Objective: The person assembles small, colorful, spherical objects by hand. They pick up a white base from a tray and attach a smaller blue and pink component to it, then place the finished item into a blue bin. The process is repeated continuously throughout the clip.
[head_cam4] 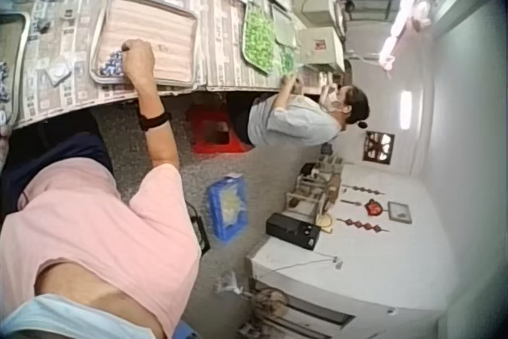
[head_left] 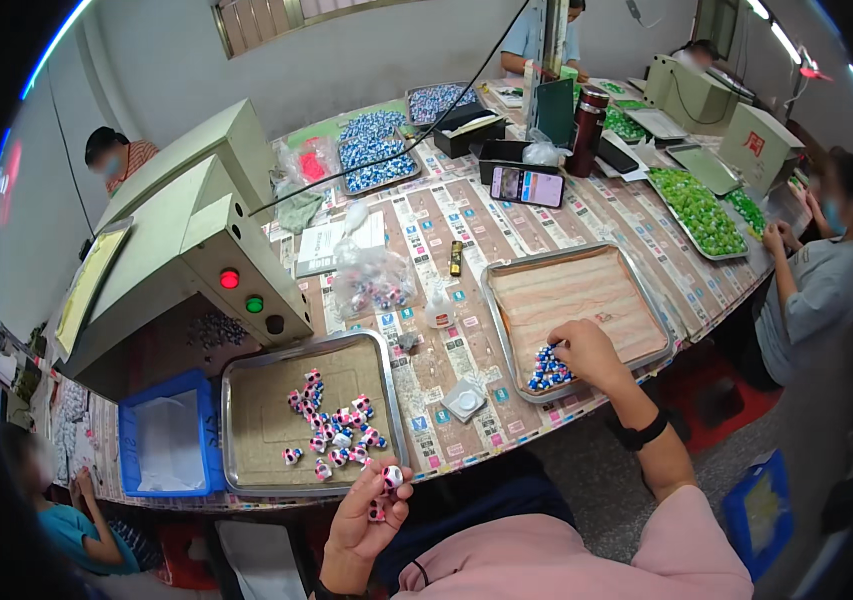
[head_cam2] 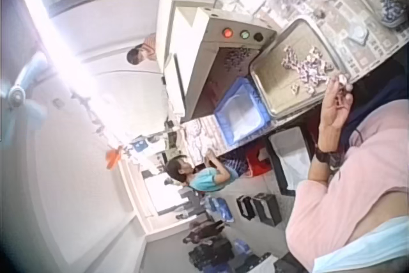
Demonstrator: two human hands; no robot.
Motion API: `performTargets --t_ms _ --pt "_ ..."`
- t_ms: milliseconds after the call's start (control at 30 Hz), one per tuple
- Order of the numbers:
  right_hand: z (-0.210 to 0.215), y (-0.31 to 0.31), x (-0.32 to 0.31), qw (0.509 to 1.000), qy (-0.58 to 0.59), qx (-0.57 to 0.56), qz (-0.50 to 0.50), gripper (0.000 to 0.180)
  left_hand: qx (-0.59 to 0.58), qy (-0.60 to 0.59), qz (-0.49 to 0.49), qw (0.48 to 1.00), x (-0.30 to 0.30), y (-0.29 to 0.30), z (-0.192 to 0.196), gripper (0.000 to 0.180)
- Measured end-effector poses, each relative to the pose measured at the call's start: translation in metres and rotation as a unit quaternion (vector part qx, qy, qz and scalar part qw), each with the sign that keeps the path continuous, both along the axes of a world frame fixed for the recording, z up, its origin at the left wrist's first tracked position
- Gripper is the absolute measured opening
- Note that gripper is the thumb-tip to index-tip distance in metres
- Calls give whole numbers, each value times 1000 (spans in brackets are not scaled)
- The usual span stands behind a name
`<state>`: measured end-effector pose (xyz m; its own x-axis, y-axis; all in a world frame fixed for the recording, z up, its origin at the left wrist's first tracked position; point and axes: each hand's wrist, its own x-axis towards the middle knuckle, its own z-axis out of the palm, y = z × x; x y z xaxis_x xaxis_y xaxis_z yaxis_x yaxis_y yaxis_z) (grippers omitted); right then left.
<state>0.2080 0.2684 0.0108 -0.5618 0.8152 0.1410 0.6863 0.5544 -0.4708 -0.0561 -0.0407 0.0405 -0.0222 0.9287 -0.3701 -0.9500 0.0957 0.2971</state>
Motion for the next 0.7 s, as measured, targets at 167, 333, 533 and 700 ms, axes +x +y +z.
performTargets --t_ms 167,333,533,700 --pt "6 16 -5 992 -1 -126 1 22 -18 23 -24 999 -3 21 0 29" --pt "8 7 -5 967 188 -162 -48 22 -15 21 -55 998 -3 45 2 29" --pt "22 -51 -16 750 403 -523 -39 25 -38 52 -70 995 5 59 1 31" --pt "25 -89 -34 697 409 -588 -24 27 -27 29 -84 996 11 66 -12 32"
